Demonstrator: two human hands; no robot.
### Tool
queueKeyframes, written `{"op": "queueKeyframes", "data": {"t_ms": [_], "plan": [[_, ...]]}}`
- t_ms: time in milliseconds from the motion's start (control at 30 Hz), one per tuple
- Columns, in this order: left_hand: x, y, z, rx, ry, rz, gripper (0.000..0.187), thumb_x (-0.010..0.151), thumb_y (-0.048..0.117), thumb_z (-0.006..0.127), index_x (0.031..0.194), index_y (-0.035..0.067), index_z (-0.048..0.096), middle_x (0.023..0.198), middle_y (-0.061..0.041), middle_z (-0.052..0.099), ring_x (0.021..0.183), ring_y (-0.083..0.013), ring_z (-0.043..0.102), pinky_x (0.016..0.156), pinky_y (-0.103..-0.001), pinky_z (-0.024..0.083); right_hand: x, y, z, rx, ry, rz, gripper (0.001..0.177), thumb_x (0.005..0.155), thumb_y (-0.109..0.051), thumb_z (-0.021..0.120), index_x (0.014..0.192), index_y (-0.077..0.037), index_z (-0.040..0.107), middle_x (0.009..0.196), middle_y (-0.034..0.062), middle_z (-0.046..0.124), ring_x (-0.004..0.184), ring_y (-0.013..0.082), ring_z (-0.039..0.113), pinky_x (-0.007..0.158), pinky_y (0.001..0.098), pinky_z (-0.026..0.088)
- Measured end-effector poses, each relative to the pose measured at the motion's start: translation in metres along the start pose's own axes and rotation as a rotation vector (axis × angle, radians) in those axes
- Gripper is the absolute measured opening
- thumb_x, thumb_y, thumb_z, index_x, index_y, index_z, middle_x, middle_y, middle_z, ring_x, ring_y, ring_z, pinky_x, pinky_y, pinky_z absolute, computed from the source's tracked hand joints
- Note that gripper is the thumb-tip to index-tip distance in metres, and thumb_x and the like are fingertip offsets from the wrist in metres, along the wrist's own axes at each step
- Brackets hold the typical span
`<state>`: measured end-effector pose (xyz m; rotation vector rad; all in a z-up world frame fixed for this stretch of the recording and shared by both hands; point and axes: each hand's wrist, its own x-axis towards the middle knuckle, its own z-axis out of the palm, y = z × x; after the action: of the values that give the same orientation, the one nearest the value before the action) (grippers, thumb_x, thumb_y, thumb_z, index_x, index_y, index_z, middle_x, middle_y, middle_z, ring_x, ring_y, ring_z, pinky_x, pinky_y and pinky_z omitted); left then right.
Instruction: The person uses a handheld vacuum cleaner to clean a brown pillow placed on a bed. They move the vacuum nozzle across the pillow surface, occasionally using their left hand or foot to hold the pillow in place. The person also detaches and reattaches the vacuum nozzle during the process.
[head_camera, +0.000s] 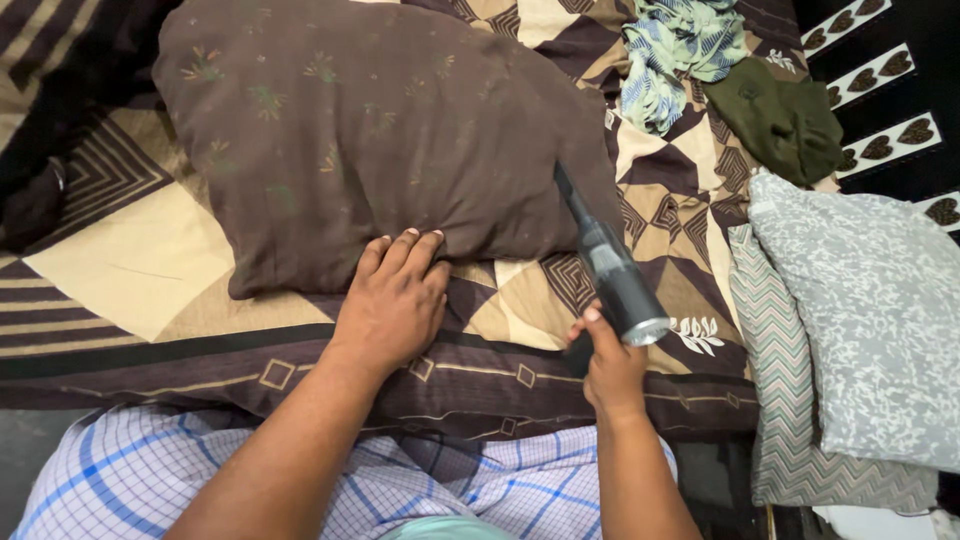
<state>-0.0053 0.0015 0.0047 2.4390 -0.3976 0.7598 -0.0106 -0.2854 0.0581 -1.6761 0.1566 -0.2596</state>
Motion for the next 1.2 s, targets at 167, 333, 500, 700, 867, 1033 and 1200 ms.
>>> {"op": "queueKeyframes", "data": {"t_ms": [167,333,500,700,867,1033,1200], "plan": [[0.0,-0.001,-0.001,-0.003,-0.028,-0.016,0.033,0.086,0.027,0.064,0.112,0.009,0.073,0.139,-0.013,0.06,0.132,-0.0309,0.054,0.11,-0.049,0.037,0.053,-0.003,0.028,0.037,0.012,0.107,0.017,0.091,-0.012,0.071,0.102,-0.005,0.06,0.074,0.0044,0.061,0.06,0.0161,0.062,0.055,0.0315,0.054],[0.0,-0.003,0.001,-0.027,-0.019,-0.023,0.032,0.086,0.027,0.064,0.111,0.008,0.072,0.14,-0.013,0.06,0.132,-0.0306,0.053,0.111,-0.049,0.036,0.127,0.007,0.07,0.034,-0.013,0.098,0.016,0.09,-0.015,0.072,0.098,-0.005,0.062,0.072,0.0043,0.06,0.056,0.0169,0.061,0.052,0.031,0.053],[0.002,-0.005,0.002,-0.035,-0.033,-0.016,0.028,0.087,0.027,0.064,0.107,0.009,0.071,0.14,-0.013,0.06,0.133,-0.0303,0.053,0.111,-0.048,0.036,0.163,0.044,0.102,0.117,0.13,0.016,0.014,0.091,-0.012,0.072,0.096,-0.004,0.063,0.072,0.0063,0.061,0.057,0.0182,0.06,0.054,0.0316,0.052],[0.009,-0.004,0.0,-0.061,-0.036,-0.025,0.02,0.084,0.026,0.065,0.093,0.01,0.072,0.139,-0.013,0.061,0.131,-0.0309,0.054,0.11,-0.049,0.037,0.152,0.032,0.075,0.17,0.112,0.111,0.016,0.09,-0.015,0.073,0.097,-0.005,0.061,0.074,0.0058,0.061,0.06,0.0192,0.061,0.056,0.0347,0.054],[0.006,-0.004,-0.001,-0.026,-0.011,-0.016,0.022,0.084,0.028,0.065,0.093,0.009,0.073,0.137,-0.014,0.061,0.131,-0.0311,0.054,0.11,-0.049,0.037,0.094,-0.005,0.014,0.209,0.036,0.051,0.017,0.094,-0.015,0.072,0.104,-0.006,0.06,0.08,0.0045,0.059,0.068,0.0185,0.061,0.064,0.0359,0.055],[0.005,-0.002,0.0,0.004,-0.027,-0.001,0.023,0.085,0.028,0.065,0.093,0.009,0.073,0.14,-0.013,0.06,0.132,-0.0304,0.053,0.11,-0.049,0.037,0.031,-0.016,-0.039,0.121,0.133,0.028,0.015,0.094,-0.012,0.069,0.101,-0.005,0.059,0.079,0.006,0.06,0.067,0.0195,0.061,0.063,0.0376,0.056],[0.002,-0.001,-0.001,0.006,-0.042,0.003,0.024,0.084,0.029,0.065,0.093,0.008,0.073,0.14,-0.014,0.06,0.132,-0.0308,0.054,0.109,-0.049,0.037,0.021,-0.004,-0.04,0.109,0.1,0.134,0.017,0.094,-0.011,0.072,0.1,-0.002,0.059,0.077,0.0061,0.06,0.063,0.0193,0.06,0.059,0.0349,0.053]]}}
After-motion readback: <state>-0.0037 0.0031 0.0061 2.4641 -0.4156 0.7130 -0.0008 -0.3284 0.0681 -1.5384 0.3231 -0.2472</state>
